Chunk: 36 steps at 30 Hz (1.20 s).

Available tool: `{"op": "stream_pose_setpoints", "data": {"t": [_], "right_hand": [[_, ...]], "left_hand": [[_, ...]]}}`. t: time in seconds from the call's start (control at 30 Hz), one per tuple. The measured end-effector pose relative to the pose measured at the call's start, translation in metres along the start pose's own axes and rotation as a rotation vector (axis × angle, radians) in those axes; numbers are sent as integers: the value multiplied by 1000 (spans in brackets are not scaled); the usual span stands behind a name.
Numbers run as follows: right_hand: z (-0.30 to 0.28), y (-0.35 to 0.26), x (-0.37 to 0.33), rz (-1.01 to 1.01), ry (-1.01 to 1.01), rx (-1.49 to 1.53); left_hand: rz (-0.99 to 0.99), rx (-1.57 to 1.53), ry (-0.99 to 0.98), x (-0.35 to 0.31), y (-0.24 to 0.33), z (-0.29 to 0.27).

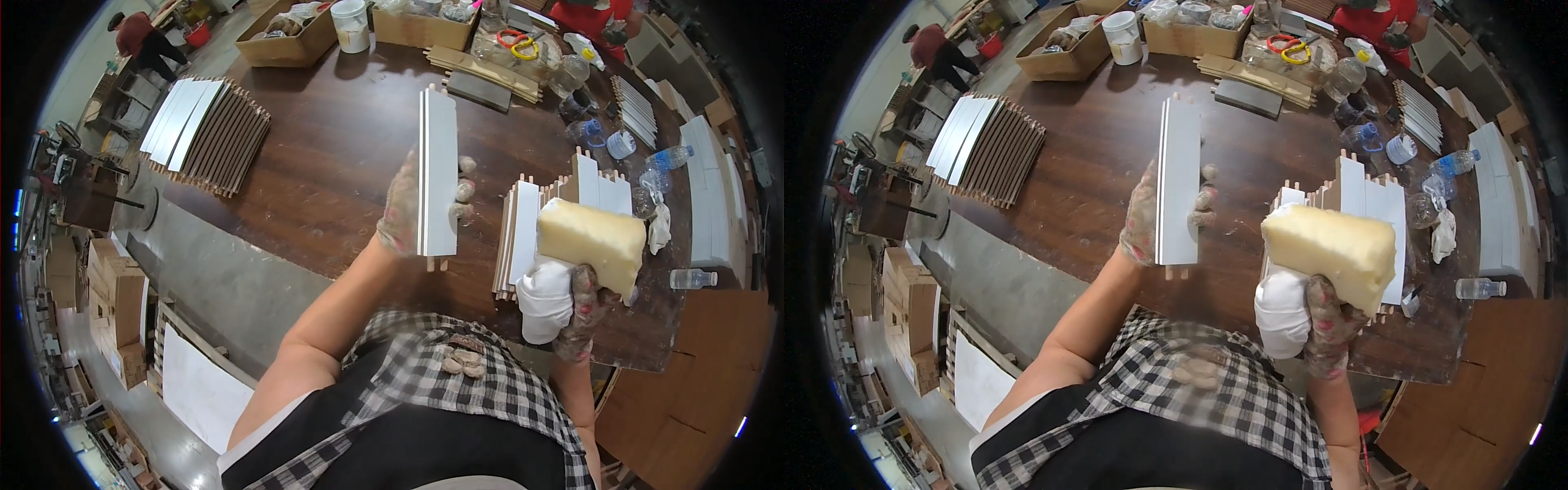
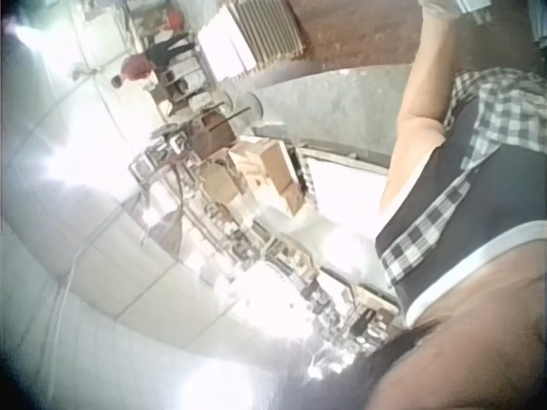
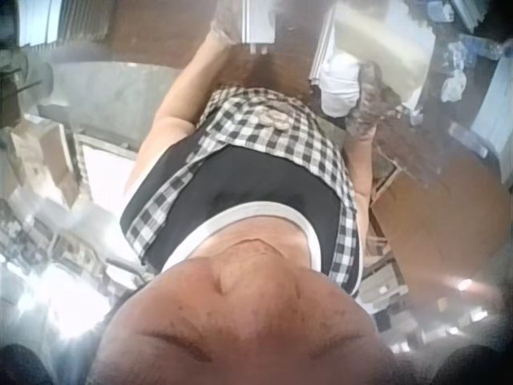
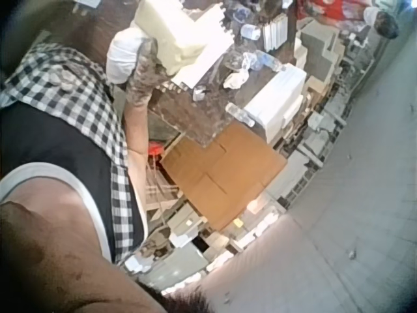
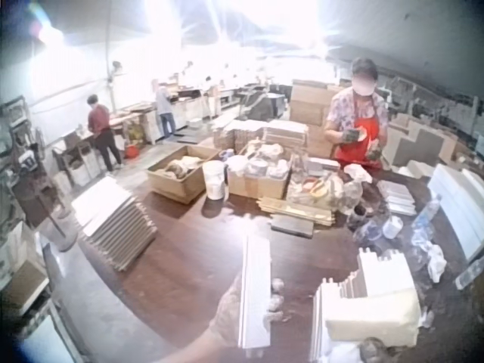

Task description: The person applies a liquid or finish to white wooden furniture components using a sponge and a cloth. They pick up individual pieces from a stack, wipe the surfaces with a saturated sponge, use a white cloth to smooth or remove excess, and then place the finished pieces into a separate stack on the workbench.

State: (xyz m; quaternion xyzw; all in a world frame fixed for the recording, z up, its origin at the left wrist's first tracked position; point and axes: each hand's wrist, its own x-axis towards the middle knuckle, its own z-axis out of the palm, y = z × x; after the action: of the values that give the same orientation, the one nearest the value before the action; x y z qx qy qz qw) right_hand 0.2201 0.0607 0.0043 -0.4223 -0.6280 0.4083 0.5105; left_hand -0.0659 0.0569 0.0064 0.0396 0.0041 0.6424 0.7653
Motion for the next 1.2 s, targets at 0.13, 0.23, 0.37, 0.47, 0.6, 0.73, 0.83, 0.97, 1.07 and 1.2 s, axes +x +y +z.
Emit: {"op": "stream_pose_setpoints", "data": {"t": [0.13,0.23,0.37,0.47,0.6,0.73,0.83,0.97,1.07,1.2], "right_hand": [[-3,8,4,-231,-41,-400],[-9,22,3,-283,-58,-361],[29,-60,10,-280,-328,-233],[24,-71,15,-358,-338,-334],[39,-74,11,-177,-440,330],[56,-83,30,-496,-540,34],[67,-77,45,-505,-703,188],[75,-86,54,-568,-795,-92],[80,-87,73,-390,-803,-61],[80,-82,105,60,-601,71]], "left_hand": [[22,10,-127,3,-11,16],[72,127,-33,5,-15,17],[138,196,53,0,-15,28],[148,160,43,0,-13,32],[195,269,26,1,-19,35],[110,281,41,0,-19,28],[56,261,156,1,-20,15],[20,306,296,-1,-29,11],[9,331,178,-2,-31,-23],[-74,260,208,5,-39,-10]]}}
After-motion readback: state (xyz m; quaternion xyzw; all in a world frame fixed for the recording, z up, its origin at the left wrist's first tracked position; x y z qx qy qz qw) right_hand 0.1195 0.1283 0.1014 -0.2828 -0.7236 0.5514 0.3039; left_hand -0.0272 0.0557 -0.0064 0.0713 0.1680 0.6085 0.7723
